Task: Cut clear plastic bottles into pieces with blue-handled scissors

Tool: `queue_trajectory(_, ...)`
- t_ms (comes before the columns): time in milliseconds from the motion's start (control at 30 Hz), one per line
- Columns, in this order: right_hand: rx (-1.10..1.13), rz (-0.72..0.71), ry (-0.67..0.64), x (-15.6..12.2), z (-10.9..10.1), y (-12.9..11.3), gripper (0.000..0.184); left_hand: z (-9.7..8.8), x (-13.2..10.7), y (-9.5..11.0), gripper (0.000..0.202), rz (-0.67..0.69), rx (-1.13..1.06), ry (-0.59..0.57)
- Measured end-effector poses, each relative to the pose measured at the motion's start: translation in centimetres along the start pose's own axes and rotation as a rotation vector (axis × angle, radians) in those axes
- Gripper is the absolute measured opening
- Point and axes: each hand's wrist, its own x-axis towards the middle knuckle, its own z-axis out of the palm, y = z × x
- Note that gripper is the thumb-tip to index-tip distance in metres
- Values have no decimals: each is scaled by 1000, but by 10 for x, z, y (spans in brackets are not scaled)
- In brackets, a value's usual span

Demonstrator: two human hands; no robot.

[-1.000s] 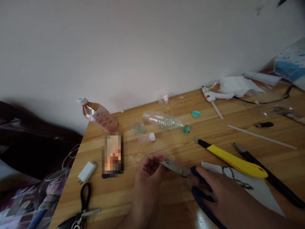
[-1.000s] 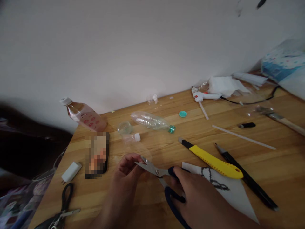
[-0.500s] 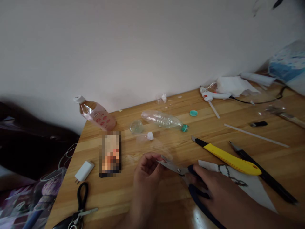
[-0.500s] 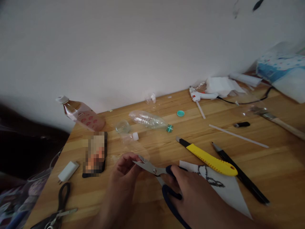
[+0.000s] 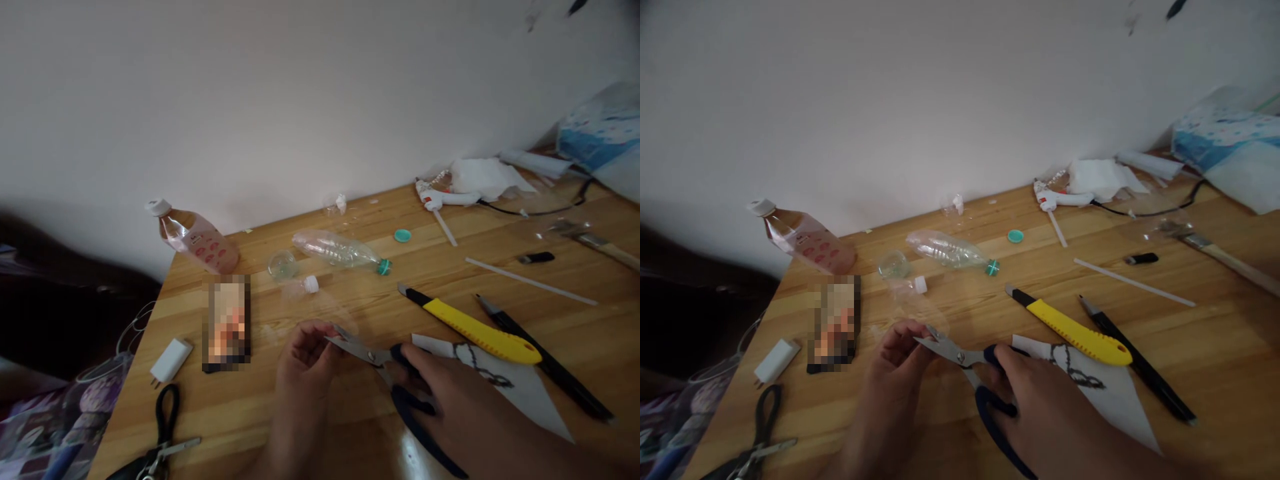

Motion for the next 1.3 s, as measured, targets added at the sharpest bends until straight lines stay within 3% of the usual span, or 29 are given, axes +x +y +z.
queue_trajectory(100, 7, 10, -94, 1, -4, -4, 7, 1, -1, 2, 15, 1, 13, 9)
queue_trajectory(500, 72, 49, -156, 0, -11, -4, 12, -3, -1, 4, 16, 34, 47, -58)
queue_trajectory(700, 58, 32, -111, 0, -9, -5, 11, -2, -1, 5, 16, 59, 86, -37)
queue_trajectory(867, -109, 5, -36, -2, -3, -1, 18, 3, -4, 12, 17, 40, 75, 2)
queue_trajectory(1300, 40, 77, -136, -2, -10, -4, 12, 3, -3, 8, 17, 80, 65, 57)
